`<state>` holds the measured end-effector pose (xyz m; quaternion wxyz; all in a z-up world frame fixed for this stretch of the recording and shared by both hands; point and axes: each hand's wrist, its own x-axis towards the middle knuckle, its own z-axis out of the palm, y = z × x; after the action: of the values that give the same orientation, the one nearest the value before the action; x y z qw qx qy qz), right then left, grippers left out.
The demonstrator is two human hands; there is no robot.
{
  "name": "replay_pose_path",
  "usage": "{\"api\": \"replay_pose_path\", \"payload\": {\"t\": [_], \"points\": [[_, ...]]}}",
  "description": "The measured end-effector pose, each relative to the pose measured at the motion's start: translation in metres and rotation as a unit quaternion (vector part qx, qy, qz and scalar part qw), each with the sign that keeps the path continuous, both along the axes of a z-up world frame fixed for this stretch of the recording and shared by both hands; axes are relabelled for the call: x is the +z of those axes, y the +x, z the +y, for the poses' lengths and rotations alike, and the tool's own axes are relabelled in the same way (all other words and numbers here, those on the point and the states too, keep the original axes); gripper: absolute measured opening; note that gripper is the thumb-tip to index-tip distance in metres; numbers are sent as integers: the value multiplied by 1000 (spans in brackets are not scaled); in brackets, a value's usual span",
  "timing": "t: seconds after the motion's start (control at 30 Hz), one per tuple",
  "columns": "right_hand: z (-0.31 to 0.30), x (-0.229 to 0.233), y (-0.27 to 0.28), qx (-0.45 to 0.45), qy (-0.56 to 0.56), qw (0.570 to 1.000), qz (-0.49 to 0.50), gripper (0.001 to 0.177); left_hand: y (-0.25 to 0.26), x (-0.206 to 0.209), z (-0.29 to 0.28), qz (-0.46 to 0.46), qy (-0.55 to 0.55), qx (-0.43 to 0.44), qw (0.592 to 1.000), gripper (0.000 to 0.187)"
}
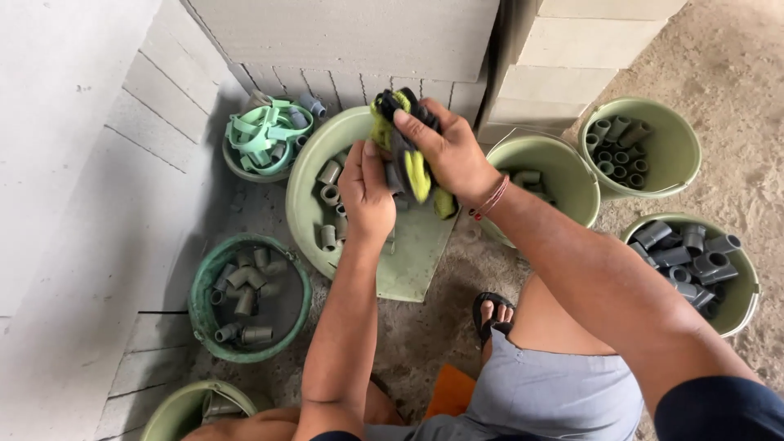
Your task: The person sits on the floor surrounded by green buckets and wipes small grey plastic pipe fittings with a cloth. They pick up each fitting, wipe it, and place it into a separate bucket.
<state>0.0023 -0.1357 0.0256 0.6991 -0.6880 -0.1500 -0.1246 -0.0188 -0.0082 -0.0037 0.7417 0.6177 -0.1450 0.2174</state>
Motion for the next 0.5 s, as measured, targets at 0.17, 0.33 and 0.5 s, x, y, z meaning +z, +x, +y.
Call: {"api": "replay_pose_path", "payload": {"t": [0.17, 0.33, 0.5], "points": [[-5, 42, -18, -15, 127, 986, 107, 34, -8, 26, -16, 306, -401, -2, 863, 42], [-21, 11, -16, 70, -132, 981, -126, 43, -11, 28, -17, 286, -460, -60, 838, 41], [-19, 7, -10, 30, -185, 958, -215, 71, -12, -1, -12, 251, -353, -129, 892, 21]]}}
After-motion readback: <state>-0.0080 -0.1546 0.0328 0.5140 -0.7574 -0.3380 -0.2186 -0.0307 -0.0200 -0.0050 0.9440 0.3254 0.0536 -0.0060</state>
